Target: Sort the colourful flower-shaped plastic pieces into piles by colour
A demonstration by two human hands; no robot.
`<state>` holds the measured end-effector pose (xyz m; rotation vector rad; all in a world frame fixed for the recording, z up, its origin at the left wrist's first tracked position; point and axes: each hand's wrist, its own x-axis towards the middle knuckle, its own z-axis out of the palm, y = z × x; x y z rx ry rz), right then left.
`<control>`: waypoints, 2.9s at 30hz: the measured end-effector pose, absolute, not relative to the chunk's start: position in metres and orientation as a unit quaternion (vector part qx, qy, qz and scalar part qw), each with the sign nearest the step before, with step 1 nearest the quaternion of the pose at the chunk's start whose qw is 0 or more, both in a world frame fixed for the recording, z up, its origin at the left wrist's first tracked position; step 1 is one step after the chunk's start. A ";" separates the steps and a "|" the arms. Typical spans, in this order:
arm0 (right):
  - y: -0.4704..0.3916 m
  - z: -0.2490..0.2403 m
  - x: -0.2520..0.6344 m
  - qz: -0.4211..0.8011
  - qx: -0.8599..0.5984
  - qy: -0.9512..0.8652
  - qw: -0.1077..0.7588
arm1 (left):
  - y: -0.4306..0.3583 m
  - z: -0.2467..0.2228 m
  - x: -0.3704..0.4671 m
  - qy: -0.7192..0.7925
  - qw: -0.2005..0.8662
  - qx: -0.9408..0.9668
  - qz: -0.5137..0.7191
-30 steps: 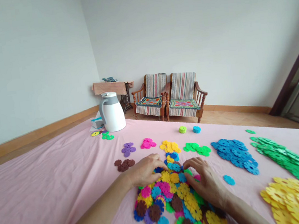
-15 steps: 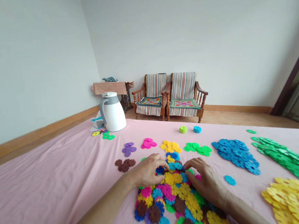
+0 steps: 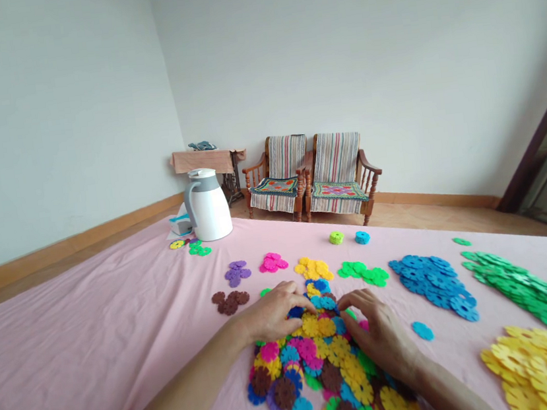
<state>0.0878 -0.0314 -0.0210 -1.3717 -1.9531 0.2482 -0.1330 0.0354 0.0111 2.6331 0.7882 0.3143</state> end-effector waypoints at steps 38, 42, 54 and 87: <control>-0.036 -0.015 0.086 0.084 -0.534 -0.758 0.365 | 0.035 -0.006 -0.114 0.245 0.169 0.929 0.221; -0.034 -0.019 0.092 0.051 -0.541 -0.757 0.363 | 0.035 -0.007 -0.115 0.247 0.177 0.926 0.224; -0.029 -0.028 0.097 0.029 -0.535 -0.771 0.343 | 0.033 -0.008 -0.115 0.255 0.166 0.925 0.227; -0.014 -0.036 0.117 -0.018 -0.600 -0.723 0.342 | 0.040 -0.010 -0.119 0.264 0.192 0.904 0.277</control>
